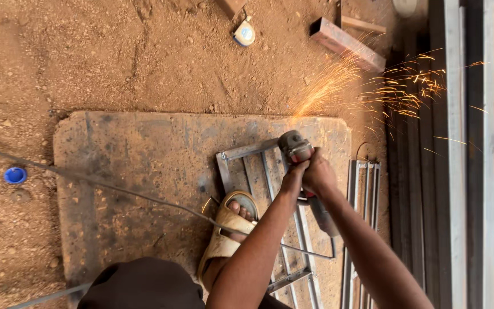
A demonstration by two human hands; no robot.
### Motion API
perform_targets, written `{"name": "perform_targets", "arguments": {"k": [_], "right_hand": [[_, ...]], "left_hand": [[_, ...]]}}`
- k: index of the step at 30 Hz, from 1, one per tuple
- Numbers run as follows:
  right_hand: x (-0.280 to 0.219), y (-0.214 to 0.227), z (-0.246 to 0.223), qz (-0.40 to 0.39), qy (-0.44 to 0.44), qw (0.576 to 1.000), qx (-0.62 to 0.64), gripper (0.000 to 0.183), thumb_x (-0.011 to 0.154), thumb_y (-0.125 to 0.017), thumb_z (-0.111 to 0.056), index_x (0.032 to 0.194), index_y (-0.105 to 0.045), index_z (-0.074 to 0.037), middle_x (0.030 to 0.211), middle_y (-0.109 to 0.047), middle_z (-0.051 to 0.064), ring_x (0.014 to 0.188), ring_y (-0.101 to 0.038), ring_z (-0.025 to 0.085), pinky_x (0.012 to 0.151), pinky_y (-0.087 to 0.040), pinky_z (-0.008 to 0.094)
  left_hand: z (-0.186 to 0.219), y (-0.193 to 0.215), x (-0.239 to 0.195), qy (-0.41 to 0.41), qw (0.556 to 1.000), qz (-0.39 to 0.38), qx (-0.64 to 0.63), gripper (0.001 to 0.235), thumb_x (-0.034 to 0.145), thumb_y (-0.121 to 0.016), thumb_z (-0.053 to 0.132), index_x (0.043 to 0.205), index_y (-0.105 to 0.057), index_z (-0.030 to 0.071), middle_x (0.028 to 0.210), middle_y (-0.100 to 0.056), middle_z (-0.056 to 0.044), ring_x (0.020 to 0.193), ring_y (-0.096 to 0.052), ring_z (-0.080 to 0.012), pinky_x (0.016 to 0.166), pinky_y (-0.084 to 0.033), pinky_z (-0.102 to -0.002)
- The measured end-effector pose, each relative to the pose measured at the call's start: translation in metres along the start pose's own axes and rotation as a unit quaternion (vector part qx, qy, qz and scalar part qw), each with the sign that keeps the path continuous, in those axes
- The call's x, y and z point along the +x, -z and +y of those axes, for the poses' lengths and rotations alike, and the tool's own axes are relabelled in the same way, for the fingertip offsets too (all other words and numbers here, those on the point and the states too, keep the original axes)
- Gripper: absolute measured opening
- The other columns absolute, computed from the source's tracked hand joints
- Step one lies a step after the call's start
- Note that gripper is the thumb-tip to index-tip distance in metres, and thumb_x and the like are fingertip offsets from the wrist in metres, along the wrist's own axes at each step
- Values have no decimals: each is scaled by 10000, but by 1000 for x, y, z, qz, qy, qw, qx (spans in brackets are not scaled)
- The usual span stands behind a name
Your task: The person uses an angle grinder to smooth the surfaces and joints of a metal frame on the ground. They move the grinder along various bars of the frame while sparks are visible.
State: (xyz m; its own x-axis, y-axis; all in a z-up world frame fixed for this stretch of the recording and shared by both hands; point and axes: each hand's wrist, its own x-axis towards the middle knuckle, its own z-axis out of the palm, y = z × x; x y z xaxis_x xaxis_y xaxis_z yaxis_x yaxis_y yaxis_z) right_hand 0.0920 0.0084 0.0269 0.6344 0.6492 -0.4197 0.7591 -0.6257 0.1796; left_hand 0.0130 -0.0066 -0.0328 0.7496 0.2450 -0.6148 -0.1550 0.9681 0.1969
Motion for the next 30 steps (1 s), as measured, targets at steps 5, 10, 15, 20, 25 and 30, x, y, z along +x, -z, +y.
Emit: {"name": "perform_targets", "arguments": {"k": [5, 10, 15, 20, 25, 30], "right_hand": [[3, 6, 3, -43, -45, 998, 23, 593, 884, -696, -178, 1337, -339, -40, 1077, -715, 242, 928, -768, 387, 775, -649, 464], [5, -33, 9, -31, 35, 999, -5, 794, 845, -732, -240, 1430, -234, -38, 1119, -685, 271, 978, -705, 416, 781, -601, 506], [-12, -72, -27, 46, 145, 987, 48, 668, 902, -692, -435, 1369, -389, -67, 1104, -713, 287, 1022, -677, 482, 858, -538, 555], [-62, -67, -81, 57, 191, 976, 88, 748, 835, -728, -428, 1393, -367, -84, 1137, -702, 267, 1035, -675, 471, 845, -538, 551], [-84, -50, -94, 13, 165, 979, 119, 919, 755, -819, -478, 1428, -347, -68, 1143, -709, 245, 1067, -687, 437, 885, -550, 499], [-73, -60, -80, 22, 221, 961, 163, 959, 755, -811, -389, 1493, -312, -34, 1121, -735, 248, 1057, -708, 421, 887, -564, 456]], "left_hand": [[0, -4, -2, -36, 999, 2, -16, 862, 852, -529, 616, 1602, -328, 243, 1516, -482, -169, 1269, -563, -349, 969, -502, -584], [-26, 27, 6, -138, 989, 26, -47, 738, 869, -613, 490, 1487, -515, 98, 1395, -610, -139, 1168, -622, -262, 911, -521, -408], [-40, 63, 7, -222, 958, 82, -165, 630, 884, -663, 410, 1408, -577, 71, 1287, -666, -70, 1111, -638, -183, 895, -522, -285], [-48, 113, -1, -239, 944, 70, -217, 594, 822, -664, 406, 1357, -589, 160, 1224, -681, -26, 1082, -631, -171, 891, -500, -288], [-55, 124, 5, -190, 958, 50, -210, 634, 781, -677, 441, 1341, -621, 148, 1155, -672, -43, 973, -601, -186, 768, -469, -318], [-56, 117, -2, -226, 954, 51, -191, 571, 767, -706, 373, 1287, -610, 159, 1200, -672, -61, 1046, -644, -183, 839, -543, -306]]}}
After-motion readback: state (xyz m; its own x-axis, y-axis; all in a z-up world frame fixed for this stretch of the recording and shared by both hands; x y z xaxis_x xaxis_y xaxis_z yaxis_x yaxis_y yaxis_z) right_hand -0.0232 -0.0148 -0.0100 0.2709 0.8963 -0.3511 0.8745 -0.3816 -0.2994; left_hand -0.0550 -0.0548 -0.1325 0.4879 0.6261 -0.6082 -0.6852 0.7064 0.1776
